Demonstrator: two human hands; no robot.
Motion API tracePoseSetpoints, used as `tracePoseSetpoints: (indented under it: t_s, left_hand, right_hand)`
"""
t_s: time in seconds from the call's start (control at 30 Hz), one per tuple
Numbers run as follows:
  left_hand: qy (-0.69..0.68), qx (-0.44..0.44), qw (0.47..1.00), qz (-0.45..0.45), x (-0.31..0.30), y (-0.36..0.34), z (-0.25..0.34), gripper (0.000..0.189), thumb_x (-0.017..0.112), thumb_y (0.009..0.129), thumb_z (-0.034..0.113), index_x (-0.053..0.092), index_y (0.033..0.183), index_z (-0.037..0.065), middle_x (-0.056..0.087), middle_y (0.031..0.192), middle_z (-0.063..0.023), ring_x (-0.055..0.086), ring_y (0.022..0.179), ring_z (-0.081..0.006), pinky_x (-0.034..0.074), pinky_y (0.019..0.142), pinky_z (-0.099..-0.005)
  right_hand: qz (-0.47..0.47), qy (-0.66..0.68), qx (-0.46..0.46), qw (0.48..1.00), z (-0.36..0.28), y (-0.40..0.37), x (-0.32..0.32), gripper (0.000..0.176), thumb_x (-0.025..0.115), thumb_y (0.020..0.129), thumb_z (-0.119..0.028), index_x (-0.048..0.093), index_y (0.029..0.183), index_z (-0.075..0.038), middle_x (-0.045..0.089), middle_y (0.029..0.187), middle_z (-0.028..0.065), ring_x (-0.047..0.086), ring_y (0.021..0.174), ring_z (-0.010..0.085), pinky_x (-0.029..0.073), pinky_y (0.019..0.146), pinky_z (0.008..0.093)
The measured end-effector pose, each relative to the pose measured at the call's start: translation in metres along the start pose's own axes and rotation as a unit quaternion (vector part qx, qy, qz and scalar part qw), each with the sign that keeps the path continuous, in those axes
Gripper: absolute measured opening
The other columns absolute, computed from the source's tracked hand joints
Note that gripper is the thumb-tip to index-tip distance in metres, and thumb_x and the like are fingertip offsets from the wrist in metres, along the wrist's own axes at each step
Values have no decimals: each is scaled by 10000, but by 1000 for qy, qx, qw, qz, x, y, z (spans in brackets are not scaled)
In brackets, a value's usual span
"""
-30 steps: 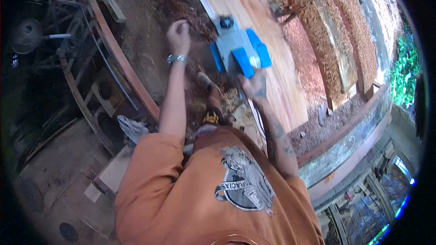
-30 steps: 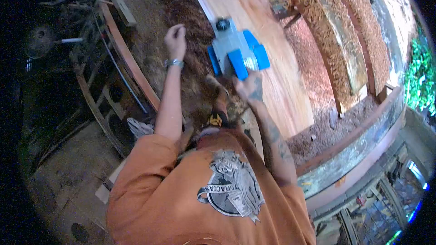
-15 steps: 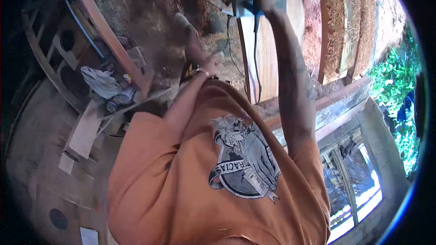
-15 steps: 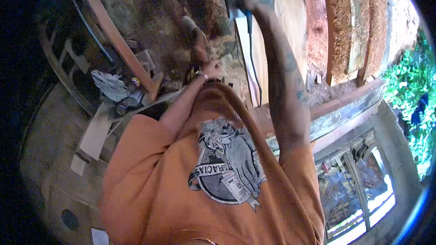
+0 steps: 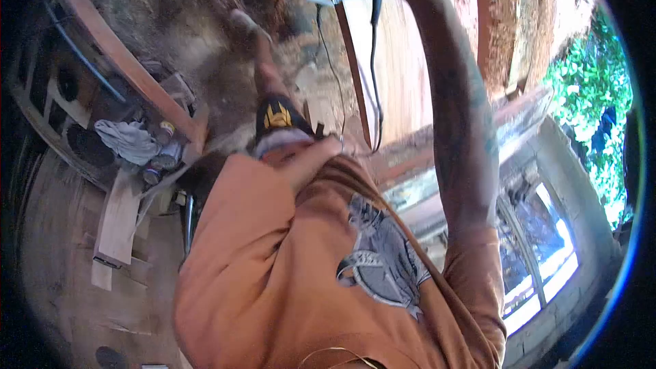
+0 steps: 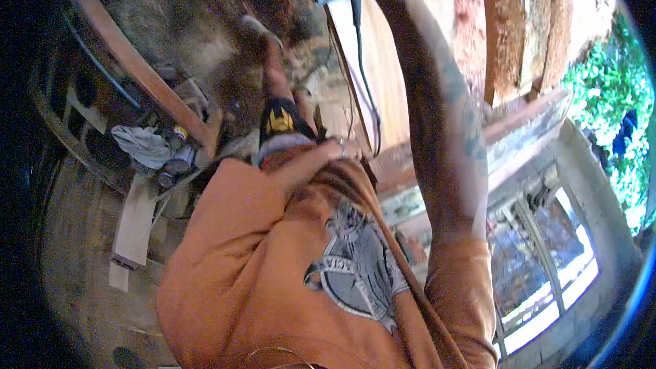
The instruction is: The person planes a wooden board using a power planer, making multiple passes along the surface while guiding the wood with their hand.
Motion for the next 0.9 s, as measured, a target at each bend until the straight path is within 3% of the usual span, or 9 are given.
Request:
tracePoseSetpoints:
  t_s: [0.07, 0.1, 0.3, 0.4, 0.43, 0.5, 0.57, 0.63, 0.9]
  left_hand:
    - [-41, 1, 995, 87, -48, -41, 27, 299, 572, 952, 266, 721, 1082, 42, 706, 1155, -152, 669, 1070, -308, 517, 955, -438]
    - [-73, -2, 988, 137, -78, -59, 33, 284, 568, 956, 247, 717, 1080, 41, 698, 1160, -150, 658, 1084, -304, 509, 967, -435]
    - [-196, 9, 882, 428, -309, -211, 40, 203, 544, 979, 133, 695, 1068, 31, 646, 1189, -140, 593, 1169, -279, 457, 1034, -413]
    - [-52, 32, 834, 548, -414, -295, 50, 175, 532, 990, 76, 683, 1062, 26, 620, 1203, -135, 560, 1212, -267, 431, 1068, -402]
    - [-364, -19, 738, 568, -439, -323, 76, 151, 544, 984, 55, 679, 1039, 18, 621, 1197, -126, 569, 1203, -268, 435, 1065, -397]
    - [-161, 122, 730, 653, -501, -369, 48, 143, 534, 984, 53, 668, 1014, 13, 629, 1219, -119, 576, 1206, -249, 442, 1051, -375]
    - [129, 55, 712, 688, -542, -422, 99, 175, 505, 1022, 118, 645, 1045, 16, 632, 1232, -115, 574, 1215, -241, 430, 1061, -372]
    - [-109, 135, 657, 734, -570, -453, 136, 121, 532, 1015, 57, 651, 1015, 30, 629, 1291, -109, 588, 1214, -215, 446, 1041, -325]
    - [209, 85, 556, 800, -649, -534, 261, 455, 411, 1094, 405, 672, 1168, 40, 701, 1242, -133, 641, 1176, -257, 474, 1029, -412]
  right_hand:
    - [-17, -345, -225, 911, 13, 9, -20, 250, 707, 841, -260, 696, 772, -20, 639, 622, 53, 608, 546, 159, 461, 517, 352]
    - [-11, -245, -23, 969, 18, 14, -19, 392, 740, 774, -314, 720, 873, 65, 708, 791, 287, 705, 709, 381, 542, 714, 466]
    - [35, -184, -21, 982, 2, 44, 2, 325, 749, 760, -247, 710, 801, 73, 707, 784, 283, 710, 717, 366, 532, 700, 464]
    - [55, -220, -33, 973, -12, 60, 8, 240, 705, 786, -199, 655, 674, 7, 617, 588, 89, 603, 500, 191, 478, 476, 360]
    - [49, -213, -39, 975, -14, 66, 10, 245, 702, 791, -193, 653, 673, 15, 628, 598, 104, 619, 508, 204, 494, 477, 371]
    - [30, -190, 25, 981, -11, 79, 12, 375, 755, 761, -281, 718, 850, 81, 704, 812, 308, 718, 810, 438, 546, 755, 479]
    - [39, -195, -16, 980, -23, 82, 16, 267, 726, 784, -215, 681, 750, 46, 661, 666, 174, 655, 603, 282, 515, 575, 408]
    - [47, -196, -40, 979, -35, 85, 20, 237, 714, 798, -183, 667, 709, 32, 640, 588, 106, 623, 499, 202, 496, 491, 373]
    - [44, -222, -34, 973, -72, 125, 33, 347, 733, 762, -259, 709, 907, 55, 703, 814, 290, 718, 794, 426, 550, 755, 504]
Point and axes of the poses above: each hand's wrist, its own y-axis towards the middle knuckle, its own x-axis out of the palm, z = x × y, the point moved 4 cm from there along y, towards the middle knuckle
